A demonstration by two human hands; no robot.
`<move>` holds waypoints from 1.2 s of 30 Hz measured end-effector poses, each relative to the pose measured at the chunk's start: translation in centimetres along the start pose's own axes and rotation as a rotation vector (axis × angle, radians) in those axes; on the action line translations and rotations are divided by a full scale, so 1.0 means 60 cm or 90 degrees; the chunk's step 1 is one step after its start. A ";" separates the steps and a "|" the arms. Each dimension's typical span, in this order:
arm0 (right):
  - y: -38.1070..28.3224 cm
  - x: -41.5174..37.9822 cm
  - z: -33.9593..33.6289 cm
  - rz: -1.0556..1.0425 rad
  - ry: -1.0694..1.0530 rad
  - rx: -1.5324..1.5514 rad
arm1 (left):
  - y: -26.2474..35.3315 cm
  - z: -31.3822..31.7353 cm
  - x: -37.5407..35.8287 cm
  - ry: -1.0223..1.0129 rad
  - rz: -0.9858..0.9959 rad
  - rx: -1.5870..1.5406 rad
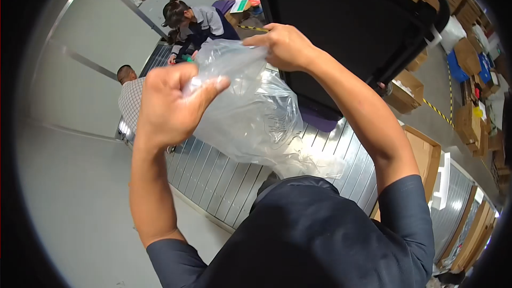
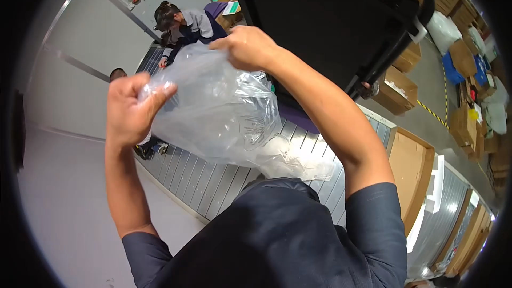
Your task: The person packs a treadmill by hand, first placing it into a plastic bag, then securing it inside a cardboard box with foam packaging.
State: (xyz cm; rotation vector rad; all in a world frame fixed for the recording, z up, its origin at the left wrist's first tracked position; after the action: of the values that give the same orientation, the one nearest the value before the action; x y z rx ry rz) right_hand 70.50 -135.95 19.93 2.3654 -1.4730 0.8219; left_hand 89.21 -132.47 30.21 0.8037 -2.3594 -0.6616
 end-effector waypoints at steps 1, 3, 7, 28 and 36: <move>0.029 -0.005 0.007 0.068 0.008 0.015 | -0.010 -0.015 -0.015 -0.020 0.022 0.102; 0.062 -0.015 -0.004 0.191 0.016 0.025 | -0.047 -0.051 -0.050 -0.034 0.026 0.269; 0.008 0.020 -0.079 0.136 0.085 -0.035 | -0.192 -0.163 -0.148 -0.089 -0.168 0.349; -0.170 0.094 -0.157 0.082 0.386 -0.225 | -0.305 -0.430 -0.382 0.609 -0.219 0.176; -0.095 -0.462 0.417 0.518 -0.801 -0.094 | -0.620 0.094 -0.835 -0.273 -0.549 0.144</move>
State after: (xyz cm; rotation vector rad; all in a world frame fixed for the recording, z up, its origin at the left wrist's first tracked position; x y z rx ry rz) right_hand 74.66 -124.43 -15.80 2.0988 -2.8353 -0.9326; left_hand 133.53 -123.75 -13.23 1.9975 -2.4144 -0.9819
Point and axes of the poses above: each hand's wrist, its own x-axis towards the middle knuckle, its own z-axis out of the palm, y = z × x, the point moved 6 cm from there along x, towards the middle knuckle, and after that the axes turned 2 degrees about -z, right-handed, at the moved point
